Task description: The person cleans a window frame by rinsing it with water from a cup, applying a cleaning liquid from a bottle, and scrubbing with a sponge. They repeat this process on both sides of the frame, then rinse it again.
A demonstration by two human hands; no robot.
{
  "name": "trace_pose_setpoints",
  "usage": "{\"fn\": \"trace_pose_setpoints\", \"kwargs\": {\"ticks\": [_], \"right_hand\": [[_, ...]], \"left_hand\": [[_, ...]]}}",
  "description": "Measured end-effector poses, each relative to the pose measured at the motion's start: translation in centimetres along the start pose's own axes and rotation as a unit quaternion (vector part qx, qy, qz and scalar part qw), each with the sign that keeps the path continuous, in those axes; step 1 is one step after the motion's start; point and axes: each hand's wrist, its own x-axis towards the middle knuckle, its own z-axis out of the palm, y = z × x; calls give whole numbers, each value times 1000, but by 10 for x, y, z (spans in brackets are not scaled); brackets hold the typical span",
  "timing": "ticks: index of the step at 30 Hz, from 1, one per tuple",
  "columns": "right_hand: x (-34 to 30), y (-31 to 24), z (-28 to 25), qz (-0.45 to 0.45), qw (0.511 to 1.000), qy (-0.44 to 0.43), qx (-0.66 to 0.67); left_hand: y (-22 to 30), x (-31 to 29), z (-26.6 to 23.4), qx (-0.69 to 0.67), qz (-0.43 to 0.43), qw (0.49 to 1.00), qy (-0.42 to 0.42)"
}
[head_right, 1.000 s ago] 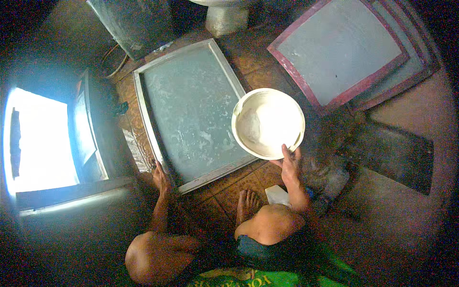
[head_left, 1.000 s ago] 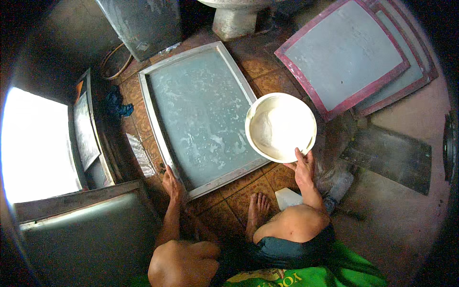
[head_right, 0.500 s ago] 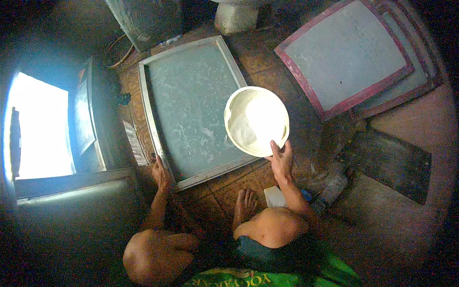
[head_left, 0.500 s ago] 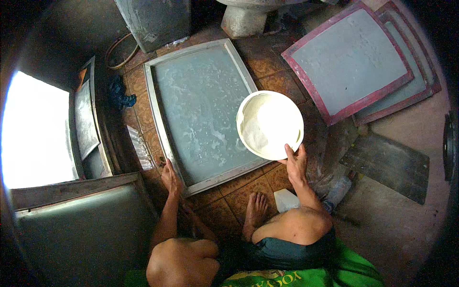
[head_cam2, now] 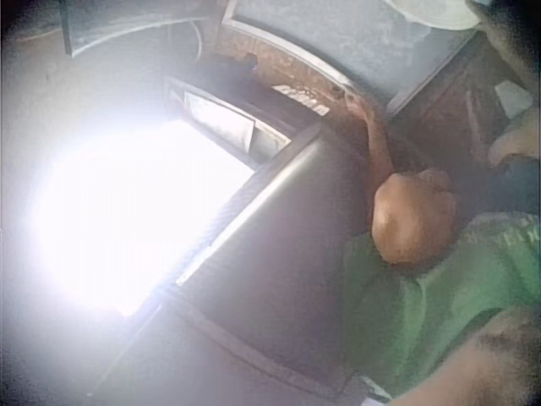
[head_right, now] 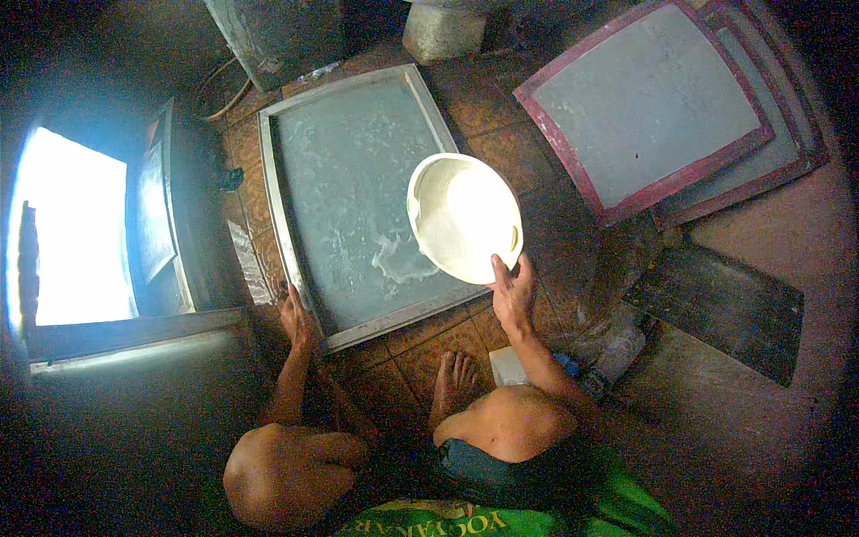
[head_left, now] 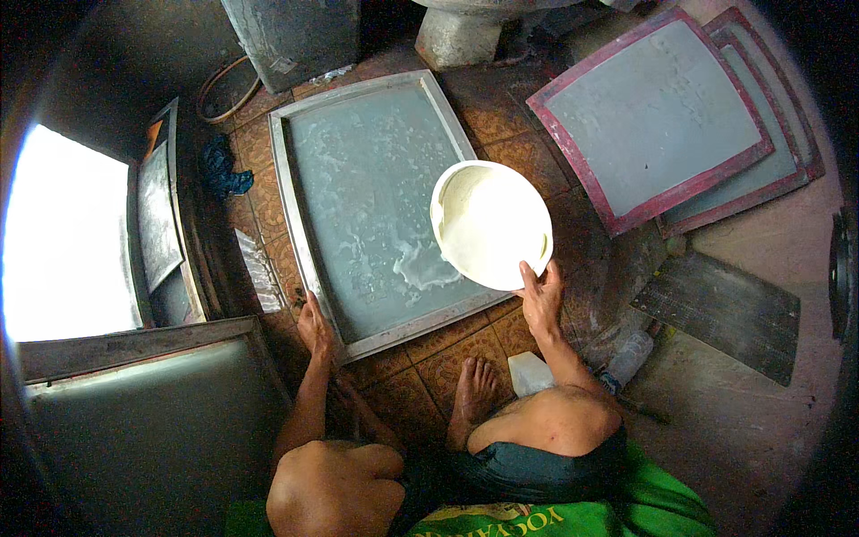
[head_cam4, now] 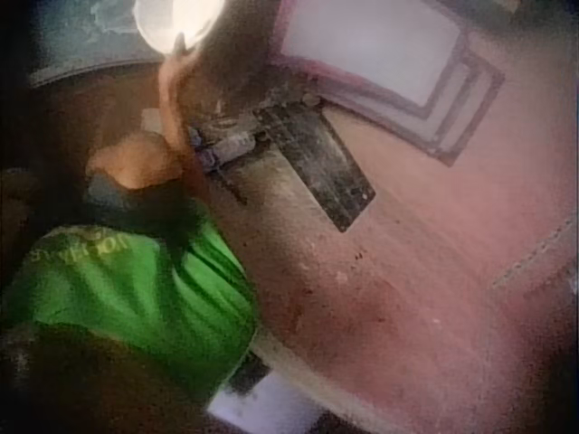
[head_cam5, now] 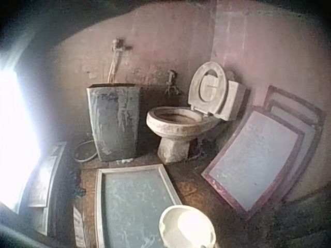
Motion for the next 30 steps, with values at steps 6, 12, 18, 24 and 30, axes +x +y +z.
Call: {"fn": "trace_pose_setpoints", "kwargs": {"ticks": [6,12,18,24,30], "right_hand": [[-2,-11,4,30,999,19,36],[-1,-1,-5,16,1000,13,-6],[-4,-17,10,62,998,6,5],[1,-13,0,150,982,67,93],[24,15,-93,226,945,44,231]], "left_hand": [[1,-3,-4,-4,1,1000,6],[9,-5,1,4,-7,1000,2],[0,-4,3,-7,10,1000,26],[0,-6,-3,-28,0,1000,6],[4,3,9,-84,29,995,38]]}}
